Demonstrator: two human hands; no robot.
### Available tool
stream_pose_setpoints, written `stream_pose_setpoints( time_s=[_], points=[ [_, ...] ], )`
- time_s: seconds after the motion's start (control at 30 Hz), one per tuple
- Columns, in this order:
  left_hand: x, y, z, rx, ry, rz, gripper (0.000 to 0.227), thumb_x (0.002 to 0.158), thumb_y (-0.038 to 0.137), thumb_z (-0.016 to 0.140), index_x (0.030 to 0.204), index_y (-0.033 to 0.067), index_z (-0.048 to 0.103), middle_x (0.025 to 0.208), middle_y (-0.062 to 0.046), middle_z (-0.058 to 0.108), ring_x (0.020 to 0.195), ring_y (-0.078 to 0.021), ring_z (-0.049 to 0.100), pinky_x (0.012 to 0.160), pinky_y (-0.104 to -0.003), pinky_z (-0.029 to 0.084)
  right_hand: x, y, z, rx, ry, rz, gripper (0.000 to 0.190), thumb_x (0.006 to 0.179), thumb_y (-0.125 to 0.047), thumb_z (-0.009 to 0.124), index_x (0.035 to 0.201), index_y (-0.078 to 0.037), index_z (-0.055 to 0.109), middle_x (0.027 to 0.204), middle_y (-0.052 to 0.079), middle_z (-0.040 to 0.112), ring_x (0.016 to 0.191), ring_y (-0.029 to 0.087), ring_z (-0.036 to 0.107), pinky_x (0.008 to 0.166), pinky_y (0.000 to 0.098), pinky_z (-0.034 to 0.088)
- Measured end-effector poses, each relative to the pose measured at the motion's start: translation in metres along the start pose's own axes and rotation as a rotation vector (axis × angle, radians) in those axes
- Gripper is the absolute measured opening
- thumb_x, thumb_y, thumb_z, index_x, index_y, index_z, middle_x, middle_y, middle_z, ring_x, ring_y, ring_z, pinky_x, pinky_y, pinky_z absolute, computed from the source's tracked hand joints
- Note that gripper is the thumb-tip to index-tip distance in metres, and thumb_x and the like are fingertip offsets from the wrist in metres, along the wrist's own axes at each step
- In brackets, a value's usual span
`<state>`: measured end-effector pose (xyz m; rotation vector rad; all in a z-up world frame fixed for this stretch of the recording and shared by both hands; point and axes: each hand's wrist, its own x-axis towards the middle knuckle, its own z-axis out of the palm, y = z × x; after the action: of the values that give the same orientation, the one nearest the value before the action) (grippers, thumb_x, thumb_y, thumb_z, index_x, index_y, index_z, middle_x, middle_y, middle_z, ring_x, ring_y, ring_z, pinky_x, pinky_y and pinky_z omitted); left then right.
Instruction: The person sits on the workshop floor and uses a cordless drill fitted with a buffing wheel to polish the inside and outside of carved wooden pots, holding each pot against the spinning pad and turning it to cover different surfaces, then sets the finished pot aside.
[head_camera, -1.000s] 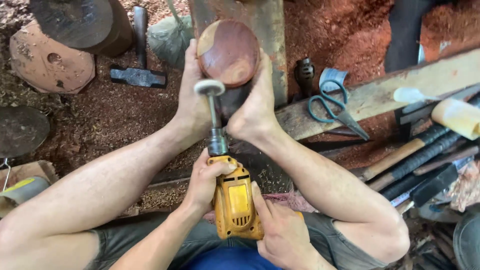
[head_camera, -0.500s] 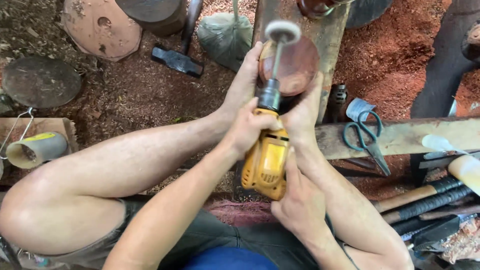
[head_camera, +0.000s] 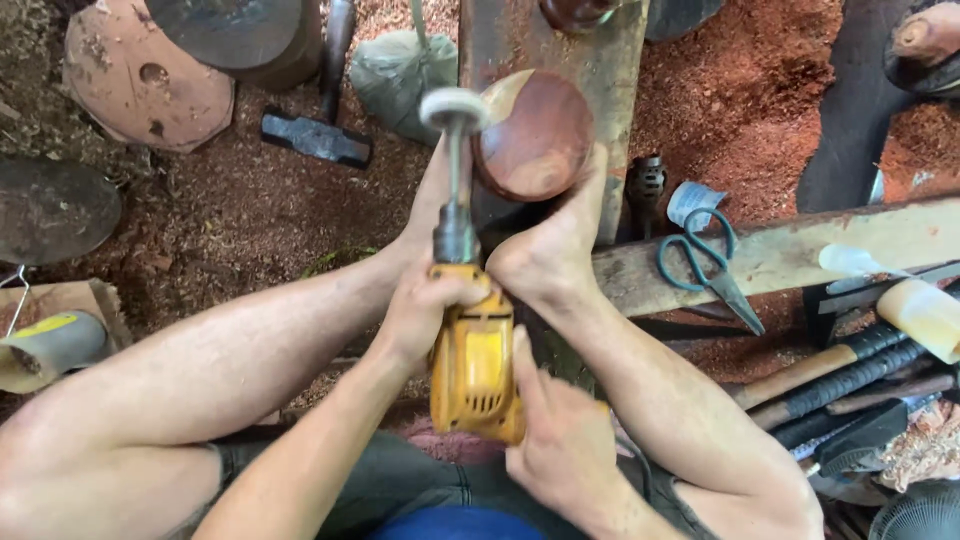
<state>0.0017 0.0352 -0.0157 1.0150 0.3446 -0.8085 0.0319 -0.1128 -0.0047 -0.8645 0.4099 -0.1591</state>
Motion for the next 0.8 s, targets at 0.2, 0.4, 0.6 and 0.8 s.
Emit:
stream_pose_setpoints(
  time_s=[0.2, 0.4, 0.6, 0.8],
  points=[
    [0.022, -0.003, 0.01, -0.033, -0.002, 0.019, 0.04, 0.077, 0.007, 0.067, 0.115, 0.0043, 0.054, 0.086, -0.002, 0.059, 0.074, -0.0122, 0.063, 0.069, -0.03, 0.057, -0.001, 0.009, -0.011, -0.147, 0.0, -0.083, 0.048, 0.097, -0.001, 0.067, 0.137, -0.007, 0.04, 0.138, 0.011, 0.051, 0.129, 0.021, 0.056, 0.115, 0.0421, 0.05],
    [0.016, -0.02, 0.017, -0.03, 0.0, 0.009, 0.038, 0.079, 0.007, 0.071, 0.112, 0.0008, 0.054, 0.086, -0.003, 0.059, 0.073, -0.013, 0.061, 0.068, -0.031, 0.057, 0.004, 0.022, -0.035, -0.594, -0.08, -0.292, 0.069, 0.084, 0.006, 0.08, 0.138, -0.007, 0.04, 0.135, 0.01, 0.05, 0.127, 0.018, 0.052, 0.114, 0.0376, 0.046],
    [0.029, -0.015, 0.029, -0.006, -0.014, 0.051, 0.039, 0.076, 0.01, 0.071, 0.112, 0.0019, 0.057, 0.091, -0.003, 0.065, 0.079, -0.0114, 0.065, 0.075, -0.029, 0.057, 0.007, 0.013, -0.026, -0.241, 0.144, -0.01, 0.075, 0.076, -0.002, 0.079, 0.14, -0.006, 0.038, 0.134, 0.011, 0.051, 0.125, 0.021, 0.055, 0.111, 0.0395, 0.05],
    [0.019, -0.026, 0.026, 0.041, 0.001, 0.041, 0.045, 0.073, 0.011, 0.071, 0.115, -0.0006, 0.059, 0.09, -0.003, 0.063, 0.08, -0.0124, 0.065, 0.074, -0.028, 0.057, 0.001, 0.025, -0.049, -0.758, -0.069, -0.346, 0.082, 0.08, 0.001, 0.09, 0.142, 0.003, 0.037, 0.136, 0.014, 0.049, 0.13, 0.021, 0.049, 0.118, 0.0368, 0.043]
  ],
)
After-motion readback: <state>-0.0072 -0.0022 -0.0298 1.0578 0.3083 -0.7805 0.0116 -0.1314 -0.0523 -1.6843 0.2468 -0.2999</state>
